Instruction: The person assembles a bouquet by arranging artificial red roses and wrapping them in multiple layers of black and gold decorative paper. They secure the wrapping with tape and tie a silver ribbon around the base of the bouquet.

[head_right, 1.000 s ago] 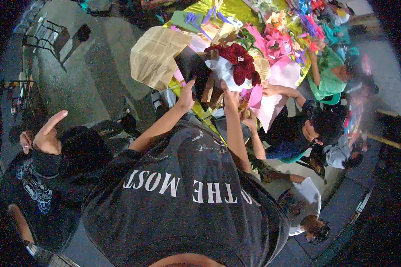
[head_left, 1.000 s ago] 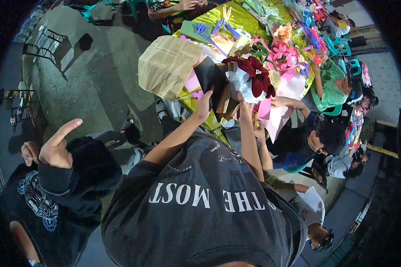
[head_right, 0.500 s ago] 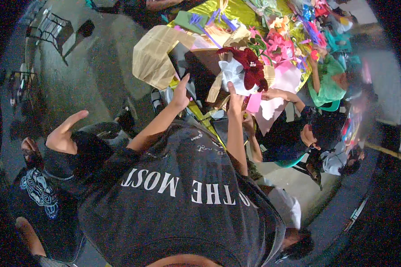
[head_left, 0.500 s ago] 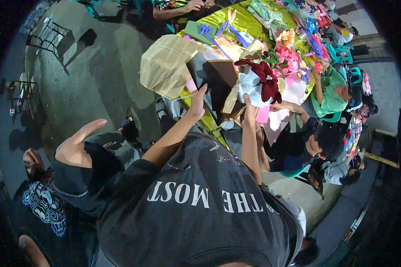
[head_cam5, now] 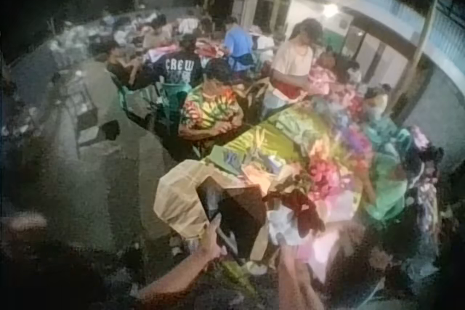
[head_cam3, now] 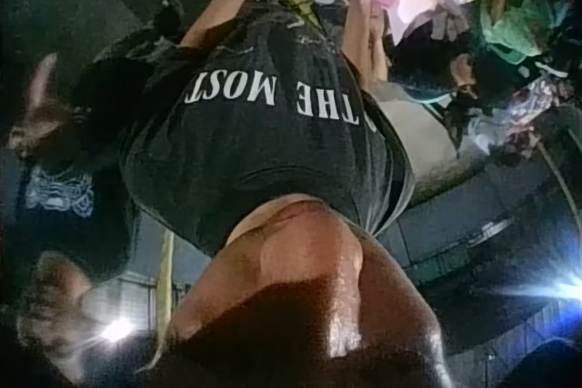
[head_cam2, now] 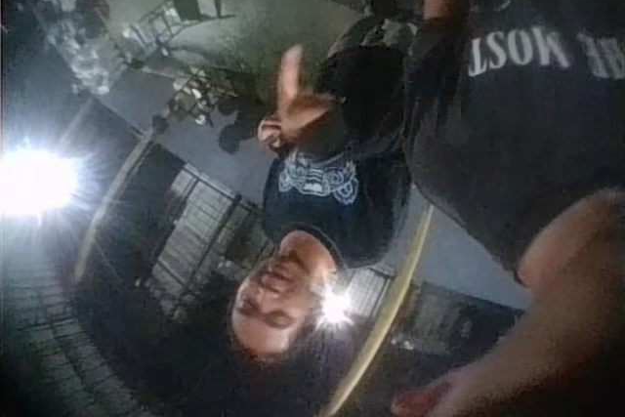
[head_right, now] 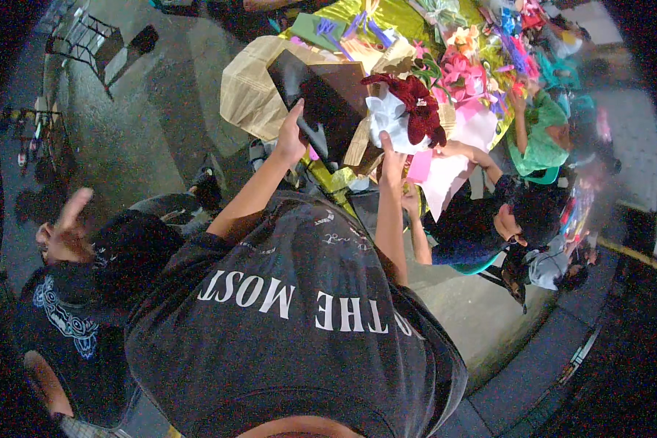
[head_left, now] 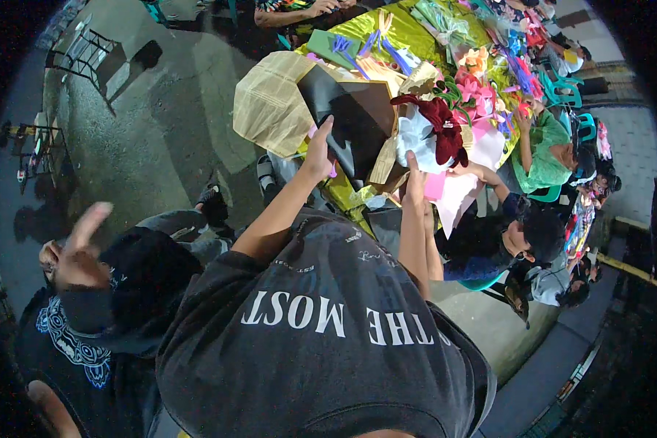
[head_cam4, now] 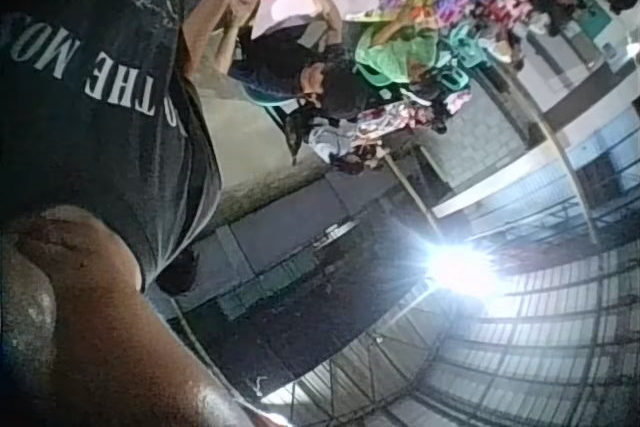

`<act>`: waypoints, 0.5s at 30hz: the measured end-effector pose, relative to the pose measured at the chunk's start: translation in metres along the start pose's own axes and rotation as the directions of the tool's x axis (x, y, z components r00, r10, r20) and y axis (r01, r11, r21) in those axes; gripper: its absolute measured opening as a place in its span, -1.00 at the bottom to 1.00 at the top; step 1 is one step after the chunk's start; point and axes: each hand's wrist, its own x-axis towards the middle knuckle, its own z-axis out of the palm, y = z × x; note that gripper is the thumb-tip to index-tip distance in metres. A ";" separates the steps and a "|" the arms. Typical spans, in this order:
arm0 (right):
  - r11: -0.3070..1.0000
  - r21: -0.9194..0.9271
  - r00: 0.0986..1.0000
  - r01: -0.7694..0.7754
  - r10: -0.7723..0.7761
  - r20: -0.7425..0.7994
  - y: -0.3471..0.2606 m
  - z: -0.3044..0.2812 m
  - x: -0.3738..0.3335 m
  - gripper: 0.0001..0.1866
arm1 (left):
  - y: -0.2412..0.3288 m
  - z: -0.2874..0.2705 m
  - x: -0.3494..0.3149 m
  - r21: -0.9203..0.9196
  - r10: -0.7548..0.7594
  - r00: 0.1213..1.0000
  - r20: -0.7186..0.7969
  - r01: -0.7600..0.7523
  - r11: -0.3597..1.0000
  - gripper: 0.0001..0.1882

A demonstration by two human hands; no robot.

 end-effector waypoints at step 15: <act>0.999 -0.021 0.998 -0.046 0.044 -0.050 0.121 -0.048 0.053 -0.32 | 0.015 -0.031 0.031 0.111 0.010 0.977 -0.214 0.014 0.994 -0.70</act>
